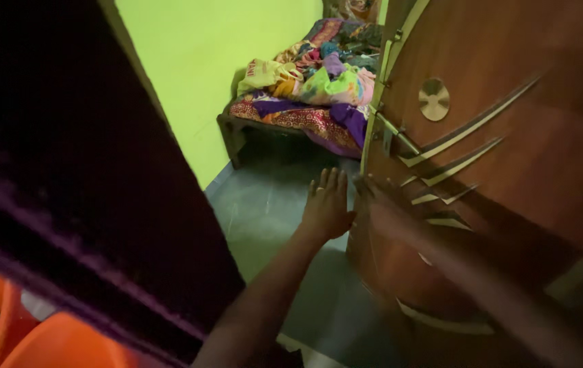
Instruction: The person takes folded clothes from shelves one by one by hand and places them onto a bed.
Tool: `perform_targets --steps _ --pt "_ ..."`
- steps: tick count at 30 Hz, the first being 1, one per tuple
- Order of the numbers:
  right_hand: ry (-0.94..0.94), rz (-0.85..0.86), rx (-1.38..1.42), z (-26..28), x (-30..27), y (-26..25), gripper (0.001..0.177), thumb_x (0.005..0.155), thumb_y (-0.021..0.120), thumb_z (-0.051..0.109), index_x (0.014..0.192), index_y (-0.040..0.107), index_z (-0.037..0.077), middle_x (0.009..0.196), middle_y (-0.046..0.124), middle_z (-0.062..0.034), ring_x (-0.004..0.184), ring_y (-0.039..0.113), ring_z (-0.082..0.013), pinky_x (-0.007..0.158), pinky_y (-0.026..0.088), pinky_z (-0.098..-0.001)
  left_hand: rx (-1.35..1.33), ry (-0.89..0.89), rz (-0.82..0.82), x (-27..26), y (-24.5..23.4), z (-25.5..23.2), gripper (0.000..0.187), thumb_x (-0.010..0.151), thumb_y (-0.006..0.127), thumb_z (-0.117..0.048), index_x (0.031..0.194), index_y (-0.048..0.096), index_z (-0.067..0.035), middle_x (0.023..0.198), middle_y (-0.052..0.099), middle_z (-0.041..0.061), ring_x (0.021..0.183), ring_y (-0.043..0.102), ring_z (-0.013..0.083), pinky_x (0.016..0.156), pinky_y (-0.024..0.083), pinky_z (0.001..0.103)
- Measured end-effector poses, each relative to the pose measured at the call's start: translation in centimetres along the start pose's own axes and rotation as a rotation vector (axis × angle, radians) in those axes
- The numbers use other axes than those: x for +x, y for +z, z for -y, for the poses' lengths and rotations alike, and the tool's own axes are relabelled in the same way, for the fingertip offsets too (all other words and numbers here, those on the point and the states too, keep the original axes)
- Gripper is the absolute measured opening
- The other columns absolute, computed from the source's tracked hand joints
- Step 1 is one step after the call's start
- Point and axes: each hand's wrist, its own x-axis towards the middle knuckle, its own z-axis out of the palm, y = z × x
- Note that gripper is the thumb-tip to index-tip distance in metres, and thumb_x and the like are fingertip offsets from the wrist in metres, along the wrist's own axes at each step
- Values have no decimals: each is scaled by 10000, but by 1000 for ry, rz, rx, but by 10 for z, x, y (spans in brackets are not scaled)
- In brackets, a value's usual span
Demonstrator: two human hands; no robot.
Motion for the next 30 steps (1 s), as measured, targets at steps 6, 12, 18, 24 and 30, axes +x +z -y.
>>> perform_targets --steps 6,12,18,24,30 --pt "109 71 27 -16 26 52 574 959 579 200 1498 440 61 1570 442 -176 1454 418 -349 1198 311 -563 -50 -61 84 33 25 17 982 852 768 -346 1587 208 -12 1667 204 230 1561 144 392 1245 143 562" --pt "183 113 39 -73 65 122 690 912 629 281 1512 391 37 1577 402 -202 1455 390 -364 1187 312 -555 -102 -100 166 85 50 53 969 886 756 -359 1582 183 -3 1678 171 220 1571 107 378 1240 156 538" --pt "151 113 78 -112 130 173 819 866 678 363 1525 341 13 1583 361 -227 1456 361 -380 1176 313 -547 -110 -132 191 129 58 101 963 876 771 -321 1589 196 -21 1696 162 199 1588 97 368 1257 132 537" --pt "255 211 155 -92 168 171 921 834 689 363 1577 234 65 1633 284 -190 1501 280 -356 1137 305 -591 -102 -144 147 160 59 141 962 872 773 -345 1588 223 -16 1676 206 218 1573 138 381 1261 128 528" --pt "159 244 29 -88 211 166 920 868 674 397 1581 208 48 1642 273 -202 1517 294 -351 1172 316 -588 -56 -181 166 176 52 168 970 869 769 -364 1590 220 -14 1674 213 210 1572 150 365 1260 124 522"
